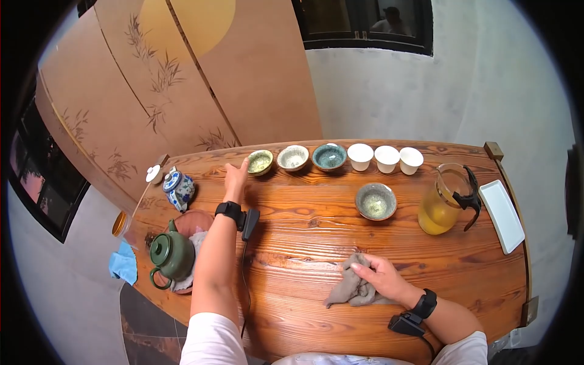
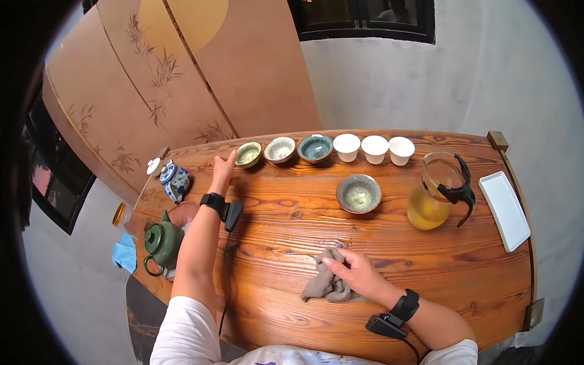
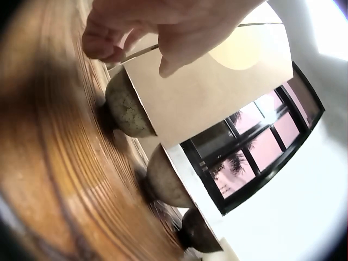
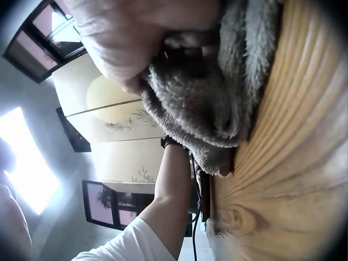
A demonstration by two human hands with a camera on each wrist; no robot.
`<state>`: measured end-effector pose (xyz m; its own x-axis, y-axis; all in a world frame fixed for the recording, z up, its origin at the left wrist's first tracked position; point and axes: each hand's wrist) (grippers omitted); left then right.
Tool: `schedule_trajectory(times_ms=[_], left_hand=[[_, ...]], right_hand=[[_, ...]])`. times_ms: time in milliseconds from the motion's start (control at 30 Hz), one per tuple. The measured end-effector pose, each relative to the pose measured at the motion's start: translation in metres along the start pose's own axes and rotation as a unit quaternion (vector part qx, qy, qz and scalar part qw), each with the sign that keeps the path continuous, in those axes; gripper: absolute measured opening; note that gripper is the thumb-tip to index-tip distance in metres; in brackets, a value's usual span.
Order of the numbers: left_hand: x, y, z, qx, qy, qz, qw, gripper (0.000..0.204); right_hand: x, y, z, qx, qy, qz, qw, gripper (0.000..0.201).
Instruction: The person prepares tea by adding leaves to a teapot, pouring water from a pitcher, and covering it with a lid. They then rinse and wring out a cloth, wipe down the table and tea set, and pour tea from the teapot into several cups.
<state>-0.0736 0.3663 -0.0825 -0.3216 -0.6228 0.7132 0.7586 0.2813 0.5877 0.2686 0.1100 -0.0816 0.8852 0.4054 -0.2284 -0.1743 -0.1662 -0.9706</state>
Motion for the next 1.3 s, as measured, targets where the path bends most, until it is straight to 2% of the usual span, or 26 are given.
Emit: schedule_trajectory(times_ms=[33, 67, 100, 133, 200, 267, 333, 400, 467, 600, 667, 767, 867, 933, 1000, 1067, 1100, 1133, 1233, 1300], left_hand=[[0.009, 0.008, -0.003, 0.050, -0.144, -0.092, 0.984, 0.046], [0.018, 0.017, -0.008, 0.099, -0.284, -0.181, 0.936, 0.045], [0.025, 0.028, -0.015, 0.102, -0.315, -0.188, 0.925, 0.032], [0.019, 0.025, -0.011, 0.101, -0.317, -0.189, 0.924, 0.032], [0.005, 0.015, 0.001, 0.144, -0.348, -0.237, 0.895, 0.022], [0.005, 0.015, 0.004, 0.147, -0.343, -0.228, 0.899, 0.020], [0.011, 0.017, 0.005, 0.136, -0.305, -0.223, 0.916, 0.019], [0.019, 0.023, 0.008, 0.054, -0.248, -0.187, 0.949, 0.026], [0.042, 0.052, -0.002, -0.023, -0.242, -0.169, 0.955, 0.028], [0.085, 0.135, -0.044, -0.088, -0.273, -0.189, 0.939, 0.027], [0.092, 0.174, -0.068, -0.119, -0.363, -0.248, 0.890, 0.026], [0.090, 0.225, -0.107, -0.188, -0.408, -0.234, 0.863, 0.025], [0.087, 0.264, -0.147, -0.310, -0.387, -0.239, 0.835, 0.029], [0.091, 0.287, -0.170, -0.367, -0.354, -0.208, 0.835, 0.031], [0.079, 0.302, -0.184, -0.475, -0.242, -0.180, 0.827, 0.030], [0.087, 0.314, -0.207, -0.538, -0.173, -0.106, 0.819, 0.029], [0.085, 0.315, -0.215, -0.624, -0.052, -0.072, 0.777, 0.031], [0.084, 0.317, -0.222, -0.625, -0.051, -0.072, 0.776, 0.031], [0.081, 0.320, -0.240, -0.696, 0.067, -0.026, 0.714, 0.039], [0.081, 0.316, -0.247, -0.708, 0.089, -0.015, 0.700, 0.039]], right_hand=[[0.001, -0.003, 0.000, -0.035, -0.010, 0.050, 0.998, 0.020], [0.003, -0.006, 0.000, -0.035, -0.009, 0.049, 0.998, 0.020], [0.005, -0.008, -0.001, -0.040, -0.025, 0.090, 0.995, 0.021], [0.006, -0.009, -0.001, -0.044, -0.041, 0.131, 0.990, 0.024], [0.011, -0.004, 0.000, -0.040, -0.050, 0.138, 0.988, 0.025], [0.013, 0.000, 0.000, -0.033, -0.058, 0.149, 0.987, 0.027], [0.012, 0.001, 0.003, -0.027, -0.086, 0.170, 0.981, 0.028], [0.014, 0.005, 0.006, -0.014, -0.092, 0.179, 0.980, 0.029], [0.014, 0.007, 0.006, -0.006, -0.096, 0.188, 0.977, 0.030], [0.014, 0.010, 0.010, 0.006, -0.113, 0.192, 0.975, 0.032], [0.013, 0.009, 0.009, 0.015, -0.123, 0.189, 0.974, 0.033], [0.012, 0.007, 0.009, 0.020, -0.136, 0.200, 0.970, 0.036], [0.012, 0.007, 0.010, 0.034, -0.151, 0.188, 0.970, 0.038], [0.013, 0.007, 0.010, 0.038, -0.152, 0.170, 0.973, 0.036], [0.014, 0.011, 0.012, 0.033, -0.141, 0.168, 0.975, 0.036], [0.014, 0.010, 0.011, 0.026, -0.133, 0.163, 0.977, 0.036], [0.014, 0.009, 0.010, 0.028, -0.118, 0.134, 0.984, 0.037], [0.013, 0.008, 0.010, 0.029, -0.103, 0.106, 0.989, 0.038], [0.011, 0.006, 0.010, 0.047, -0.095, 0.102, 0.989, 0.035], [0.011, 0.010, 0.011, 0.057, -0.093, 0.096, 0.989, 0.033]])
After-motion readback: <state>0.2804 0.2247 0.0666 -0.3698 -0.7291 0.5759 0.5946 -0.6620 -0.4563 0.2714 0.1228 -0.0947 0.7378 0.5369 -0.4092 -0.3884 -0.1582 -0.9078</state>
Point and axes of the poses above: each hand's wrist, its own z-axis towards the middle knuckle, its own x-axis out of the back of the hand, y = z × x, and after that the axes turned 5 degrees about z, right-handed
